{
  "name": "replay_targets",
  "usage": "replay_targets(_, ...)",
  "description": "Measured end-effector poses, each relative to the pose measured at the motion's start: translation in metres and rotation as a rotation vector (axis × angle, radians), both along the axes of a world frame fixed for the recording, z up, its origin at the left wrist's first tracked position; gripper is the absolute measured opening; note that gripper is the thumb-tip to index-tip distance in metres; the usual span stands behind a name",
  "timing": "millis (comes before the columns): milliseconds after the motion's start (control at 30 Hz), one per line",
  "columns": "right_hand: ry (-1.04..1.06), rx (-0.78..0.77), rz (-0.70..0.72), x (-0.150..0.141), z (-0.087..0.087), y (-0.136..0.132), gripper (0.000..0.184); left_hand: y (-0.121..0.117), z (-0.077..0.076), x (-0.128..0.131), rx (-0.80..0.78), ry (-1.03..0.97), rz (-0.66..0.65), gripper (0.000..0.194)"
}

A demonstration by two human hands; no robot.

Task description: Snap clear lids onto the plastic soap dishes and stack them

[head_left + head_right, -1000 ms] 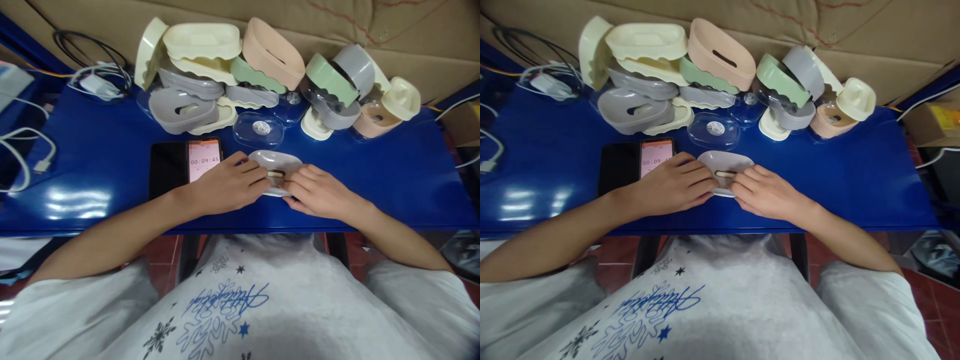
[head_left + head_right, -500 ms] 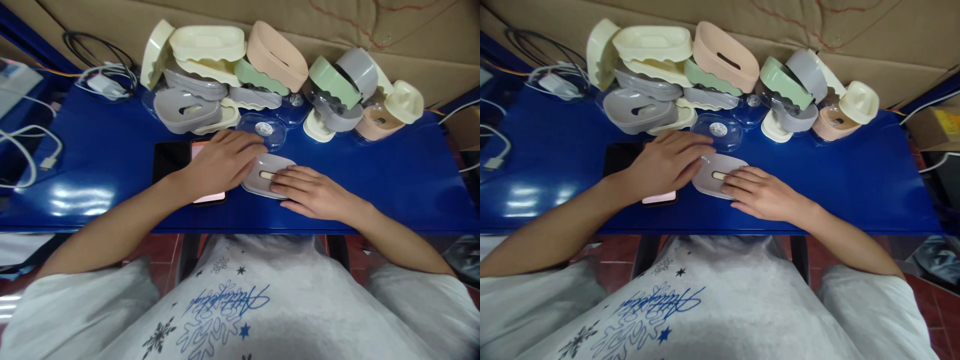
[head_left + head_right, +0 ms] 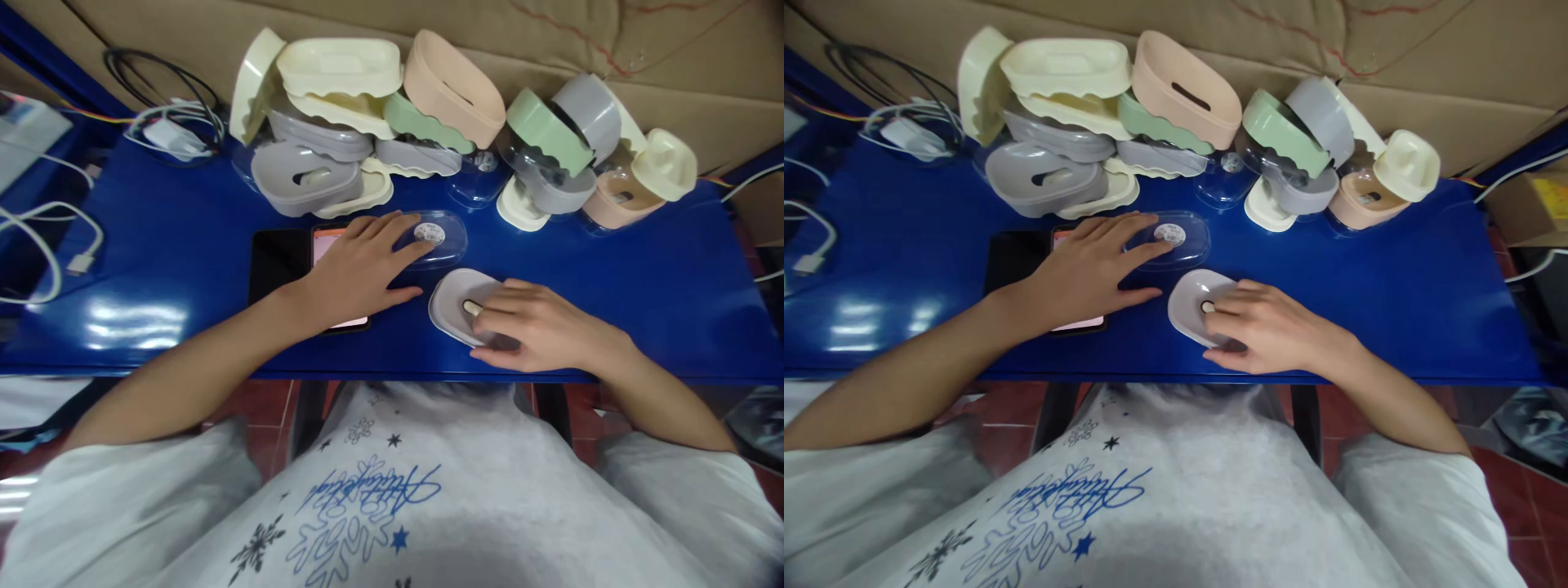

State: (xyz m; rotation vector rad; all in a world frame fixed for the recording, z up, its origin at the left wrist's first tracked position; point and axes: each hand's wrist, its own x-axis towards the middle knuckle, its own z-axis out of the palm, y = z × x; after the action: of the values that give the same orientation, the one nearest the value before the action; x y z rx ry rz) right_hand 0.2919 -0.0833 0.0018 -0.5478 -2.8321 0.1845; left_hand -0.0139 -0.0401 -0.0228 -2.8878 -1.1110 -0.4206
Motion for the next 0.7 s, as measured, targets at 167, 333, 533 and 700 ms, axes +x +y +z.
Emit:
replay_targets(167,0.011,-0.021,0.036,-0.004,-0.002,-0.005,0.029,0.003,-0.007,0.0,-0.059,-0.05,0.105,0.05)
replay_targets(333,0.011,-0.013,0.04,-0.003,-0.004,-0.005,0.029,0.007,-0.014,-0.003,-0.062,-0.078,0.133,0.053)
replay_targets(533,0.004,-0.001,0.021,-0.003,-0.002,-0.003,0.025,0.011,-0.013,-0.004,-0.141,-0.192,0.13,0.048)
replay_targets(700,0.028,0.065,-0.036,0.002,-0.006,0.004,0.018,0.008,0.0,-0.002,-0.13,-0.342,0.118,0.04)
